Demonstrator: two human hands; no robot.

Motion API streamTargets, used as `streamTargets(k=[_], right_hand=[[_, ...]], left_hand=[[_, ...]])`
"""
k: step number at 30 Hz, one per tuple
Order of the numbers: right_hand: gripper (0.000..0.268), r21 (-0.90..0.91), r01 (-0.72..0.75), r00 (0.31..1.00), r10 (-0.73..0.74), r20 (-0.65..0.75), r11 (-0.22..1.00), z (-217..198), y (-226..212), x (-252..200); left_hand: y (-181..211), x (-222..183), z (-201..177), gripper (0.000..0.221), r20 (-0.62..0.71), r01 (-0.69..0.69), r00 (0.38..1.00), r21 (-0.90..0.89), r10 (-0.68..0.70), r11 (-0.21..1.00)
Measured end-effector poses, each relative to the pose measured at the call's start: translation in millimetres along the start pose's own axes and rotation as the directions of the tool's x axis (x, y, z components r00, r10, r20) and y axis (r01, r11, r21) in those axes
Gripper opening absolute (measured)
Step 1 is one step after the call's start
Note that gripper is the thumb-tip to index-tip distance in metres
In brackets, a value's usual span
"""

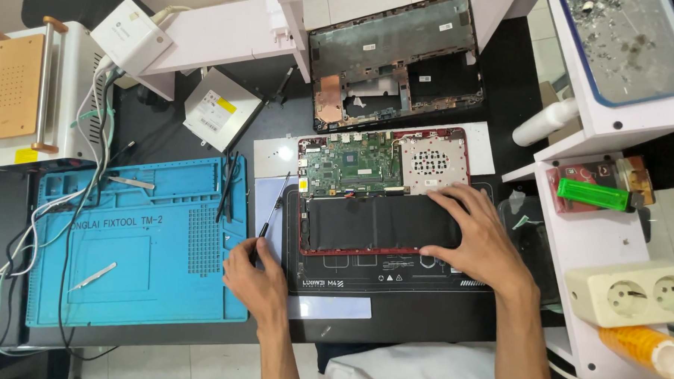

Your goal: Disassembling a laptop to remove the motherboard and internal components.

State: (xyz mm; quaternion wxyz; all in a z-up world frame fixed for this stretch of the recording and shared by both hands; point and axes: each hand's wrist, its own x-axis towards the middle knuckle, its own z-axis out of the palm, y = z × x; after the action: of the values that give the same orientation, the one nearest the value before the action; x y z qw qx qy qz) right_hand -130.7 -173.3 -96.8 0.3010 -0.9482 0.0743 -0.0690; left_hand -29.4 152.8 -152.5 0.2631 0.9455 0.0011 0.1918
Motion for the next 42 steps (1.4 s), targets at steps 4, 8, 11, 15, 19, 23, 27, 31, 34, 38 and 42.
streamTargets(k=[4,8,11,15,19,23,27,31,34,38,42], right_hand=[[0.098,0.059,-0.129,0.986,0.122,0.111,0.99,-3.7,-4.0,7.8],[0.098,0.084,-0.17,0.974,0.155,0.163,0.982,-3.5,-6.4,11.8],[0.092,0.106,-0.167,0.979,0.153,0.134,0.98,0.5,-6.2,8.0],[0.085,0.104,-0.135,0.99,0.131,0.046,0.985,0.8,-9.2,-1.0],[0.071,0.257,-0.154,0.985,0.169,-0.036,0.954,4.8,-2.4,-12.5],[0.049,0.493,-0.12,0.95,0.244,-0.194,0.861,12.3,8.8,-13.6],[0.049,0.857,0.095,0.901,0.322,-0.29,0.507,38.7,35.1,-6.2],[0.034,0.96,-0.019,0.883,0.454,-0.115,0.28,44.1,36.5,28.2],[0.038,0.938,0.026,0.814,0.538,-0.221,0.345,40.6,42.0,67.0],[0.035,0.824,0.113,0.741,0.506,-0.443,0.555,24.3,64.5,134.5],[0.044,0.493,-0.055,0.773,0.35,-0.53,0.868,2.0,69.8,192.0]], left_hand=[[7.8,-0.3,-1.2,0.015,0.048,0.057,0.997,0.071,-0.06,0.996],[26.6,1.3,-2.4,0.031,0.031,-0.01,0.999,0.011,0.009,1.0],[48.3,1.2,-2.5,0.037,0.066,-0.144,0.987,-0.068,0.149,0.987],[57.7,-5.3,12.4,0.026,0.153,-0.21,0.96,-0.162,0.235,0.964],[48.1,-10.2,22.8,0.026,0.111,-0.182,0.969,-0.293,0.222,0.939],[55.3,-2.6,12.0,0.027,0.262,0.101,0.965,-0.337,-0.009,0.936],[60.0,19.0,15.7,0.023,0.335,0.295,0.939,-0.655,-0.083,0.695],[82.6,60.6,31.7,0.025,0.431,0.441,0.884,-0.639,-0.182,0.63],[92.0,96.8,59.5,0.026,0.407,0.377,0.908,-0.696,-0.097,0.612],[111.1,150.7,94.5,0.033,0.424,0.214,0.901,-0.623,0.095,0.752],[109.6,180.6,148.8,0.042,0.435,0.088,0.882,-0.531,0.181,0.843]])
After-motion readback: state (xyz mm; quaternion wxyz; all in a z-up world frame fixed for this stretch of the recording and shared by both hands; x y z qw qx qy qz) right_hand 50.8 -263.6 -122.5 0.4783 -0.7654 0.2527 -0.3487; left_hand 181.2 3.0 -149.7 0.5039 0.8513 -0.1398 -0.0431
